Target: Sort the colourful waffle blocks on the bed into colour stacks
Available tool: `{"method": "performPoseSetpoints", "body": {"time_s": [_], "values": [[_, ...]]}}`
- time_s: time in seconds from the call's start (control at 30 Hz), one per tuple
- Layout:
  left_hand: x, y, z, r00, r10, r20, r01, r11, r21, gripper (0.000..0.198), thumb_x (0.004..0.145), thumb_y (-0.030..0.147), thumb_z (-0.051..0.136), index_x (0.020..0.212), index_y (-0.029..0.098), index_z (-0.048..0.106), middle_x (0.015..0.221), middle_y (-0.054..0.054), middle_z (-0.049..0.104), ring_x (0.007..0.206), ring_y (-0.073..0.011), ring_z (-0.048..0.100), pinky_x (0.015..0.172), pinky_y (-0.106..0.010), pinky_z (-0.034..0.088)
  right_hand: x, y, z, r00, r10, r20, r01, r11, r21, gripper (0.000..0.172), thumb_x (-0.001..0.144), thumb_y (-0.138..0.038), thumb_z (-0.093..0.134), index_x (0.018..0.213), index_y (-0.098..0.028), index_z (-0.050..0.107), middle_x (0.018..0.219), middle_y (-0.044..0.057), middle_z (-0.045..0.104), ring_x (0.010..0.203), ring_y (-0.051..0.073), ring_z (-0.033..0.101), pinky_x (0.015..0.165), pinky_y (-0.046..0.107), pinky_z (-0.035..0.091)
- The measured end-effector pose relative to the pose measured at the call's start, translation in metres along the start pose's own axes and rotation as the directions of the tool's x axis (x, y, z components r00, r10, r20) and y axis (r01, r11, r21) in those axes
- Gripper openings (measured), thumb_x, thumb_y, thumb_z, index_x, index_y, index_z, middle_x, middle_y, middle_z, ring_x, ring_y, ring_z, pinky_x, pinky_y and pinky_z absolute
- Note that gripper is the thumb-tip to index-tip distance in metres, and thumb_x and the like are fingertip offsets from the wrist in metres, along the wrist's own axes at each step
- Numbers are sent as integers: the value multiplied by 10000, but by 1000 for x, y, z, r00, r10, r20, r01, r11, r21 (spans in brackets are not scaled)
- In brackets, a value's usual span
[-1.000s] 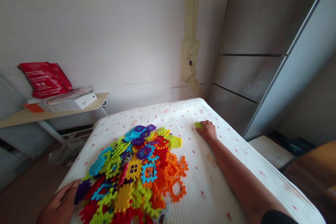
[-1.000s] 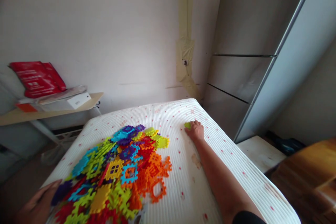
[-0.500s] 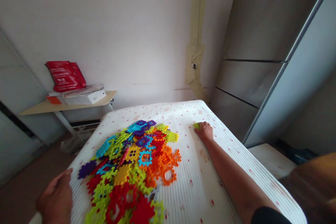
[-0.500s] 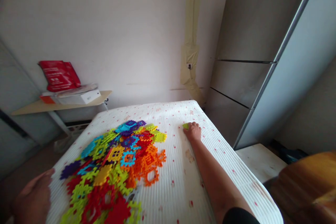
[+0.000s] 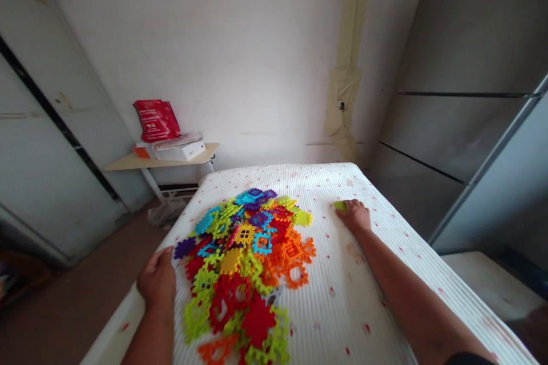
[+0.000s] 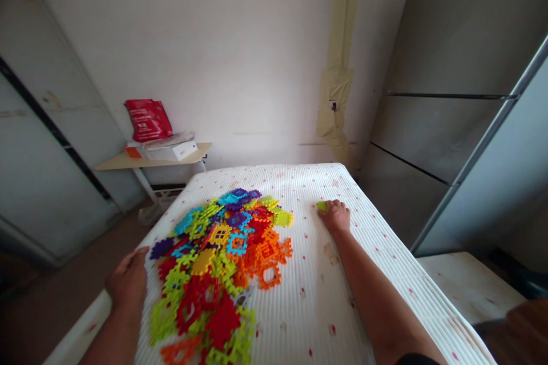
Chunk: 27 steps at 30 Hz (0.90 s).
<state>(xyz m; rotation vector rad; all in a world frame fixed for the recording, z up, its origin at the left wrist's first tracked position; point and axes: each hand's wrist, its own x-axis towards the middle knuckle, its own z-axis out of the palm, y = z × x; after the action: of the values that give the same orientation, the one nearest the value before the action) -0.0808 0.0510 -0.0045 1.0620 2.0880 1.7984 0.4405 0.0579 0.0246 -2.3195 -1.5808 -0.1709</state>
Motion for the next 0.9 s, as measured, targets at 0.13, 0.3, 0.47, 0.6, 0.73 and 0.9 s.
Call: {"method": "performPoseSetpoints", "body": {"time_s": [0.13, 0.3, 0.47, 0.6, 0.73, 0.9], "values": [[6, 6, 8, 996, -89, -29, 88, 996, -27, 333, 581, 418, 603, 768, 151, 669, 666, -28, 605, 719, -230, 572, 809, -416, 451, -25, -21, -3, 967, -250, 45, 246, 965, 88, 343, 785, -398, 543, 1053, -205, 634, 1052, 80, 612, 984, 216, 520, 818, 310, 340], [19, 2, 21, 998, -56, -39, 55, 998, -41, 343, 606, 422, 555, 768, 141, 667, 676, -33, 599, 687, -213, 562, 788, -417, 457, -53, -36, -8, 879, -470, 86, 446, 871, 205, 381, 804, -476, 516, 1044, -207, 639, 1005, 84, 629, 935, 222, 540, 820, 339, 358], [20, 1, 23, 999, -49, 8, 50, 998, -26, 331, 589, 396, 582, 778, 143, 684, 687, -36, 610, 723, -225, 571, 816, -424, 444, -44, -51, -18, 888, -457, -47, 451, 848, 277, 318, 852, -421, 488, 1002, -199, 660, 1021, 92, 645, 933, 221, 563, 836, 348, 384], [15, 4, 18, 998, -66, 17, 67, 995, -72, 379, 600, 424, 592, 831, 138, 683, 747, -45, 638, 774, -225, 586, 833, -402, 448, -28, -96, -26, 793, -598, -112, 590, 709, 386, 206, 848, -292, 518, 942, -203, 678, 952, 64, 679, 894, 181, 585, 835, 301, 410], [12, 6, 14, 996, -85, 21, 87, 985, -148, 383, 600, 417, 613, 851, 136, 682, 777, -48, 656, 815, -229, 597, 853, -396, 447, -16, -150, -23, 728, -684, -58, 642, 648, 409, 200, 833, -261, 537, 955, -221, 689, 969, 41, 686, 908, 167, 588, 830, 264, 417], [12, 6, 13, 995, -92, 37, 97, 982, -160, 371, 601, 414, 612, 844, 143, 688, 805, -49, 673, 842, -235, 605, 865, -391, 452, -10, -182, -10, 724, -673, 151, 610, 727, 315, 170, 808, -266, 551, 864, -245, 711, 891, 32, 698, 864, 170, 602, 768, 238, 420]]}}
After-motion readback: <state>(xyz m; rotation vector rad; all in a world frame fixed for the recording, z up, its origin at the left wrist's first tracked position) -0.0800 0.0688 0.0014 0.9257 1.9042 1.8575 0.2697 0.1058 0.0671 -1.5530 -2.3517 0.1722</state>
